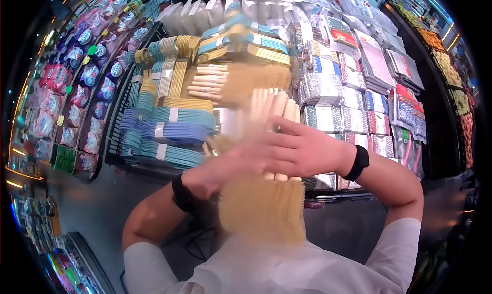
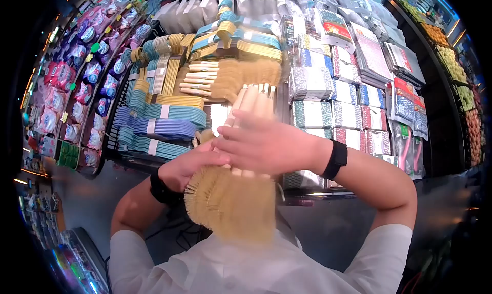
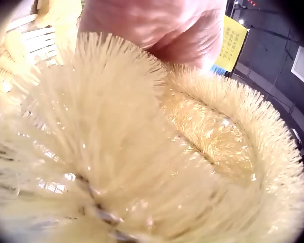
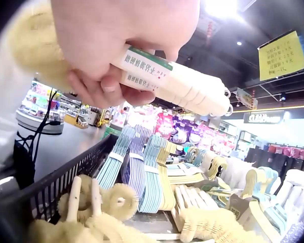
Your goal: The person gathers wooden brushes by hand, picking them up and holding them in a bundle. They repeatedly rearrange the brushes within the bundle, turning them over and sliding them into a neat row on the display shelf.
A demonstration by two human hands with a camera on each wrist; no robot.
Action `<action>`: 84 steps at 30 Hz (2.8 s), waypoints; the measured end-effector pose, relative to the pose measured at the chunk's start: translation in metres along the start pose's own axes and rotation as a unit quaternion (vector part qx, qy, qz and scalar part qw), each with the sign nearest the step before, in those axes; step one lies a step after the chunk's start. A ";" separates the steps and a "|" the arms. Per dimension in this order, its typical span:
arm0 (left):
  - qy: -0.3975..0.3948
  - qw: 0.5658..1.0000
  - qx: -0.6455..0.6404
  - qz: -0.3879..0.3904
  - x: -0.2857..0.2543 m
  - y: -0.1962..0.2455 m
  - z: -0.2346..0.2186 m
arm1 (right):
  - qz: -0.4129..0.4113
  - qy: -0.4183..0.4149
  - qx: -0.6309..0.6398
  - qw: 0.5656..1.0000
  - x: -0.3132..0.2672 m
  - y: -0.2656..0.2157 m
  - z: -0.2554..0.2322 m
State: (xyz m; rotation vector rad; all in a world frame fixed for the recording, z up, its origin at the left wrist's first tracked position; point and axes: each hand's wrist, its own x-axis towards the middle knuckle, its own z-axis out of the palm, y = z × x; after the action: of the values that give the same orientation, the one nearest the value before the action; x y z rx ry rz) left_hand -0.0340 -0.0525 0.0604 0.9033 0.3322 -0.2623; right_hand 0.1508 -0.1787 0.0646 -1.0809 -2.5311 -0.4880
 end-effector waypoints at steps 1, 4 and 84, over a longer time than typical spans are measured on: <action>0.013 1.000 0.021 0.003 0.002 -0.001 -0.002 | 0.037 -0.024 -0.030 0.999 0.003 0.000 -0.006; 0.043 0.998 0.045 0.017 0.010 -0.007 -0.013 | 0.138 -0.027 -0.108 0.984 0.007 0.001 -0.013; 0.365 0.687 0.605 0.169 0.258 0.032 -0.233 | 0.823 0.165 0.374 0.395 -0.127 0.200 0.340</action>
State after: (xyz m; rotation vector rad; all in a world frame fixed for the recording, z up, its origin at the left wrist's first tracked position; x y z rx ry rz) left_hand 0.1744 0.1317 -0.1502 2.3891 0.7431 0.3261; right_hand 0.3215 0.0216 -0.2561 -1.9154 -0.1802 0.8336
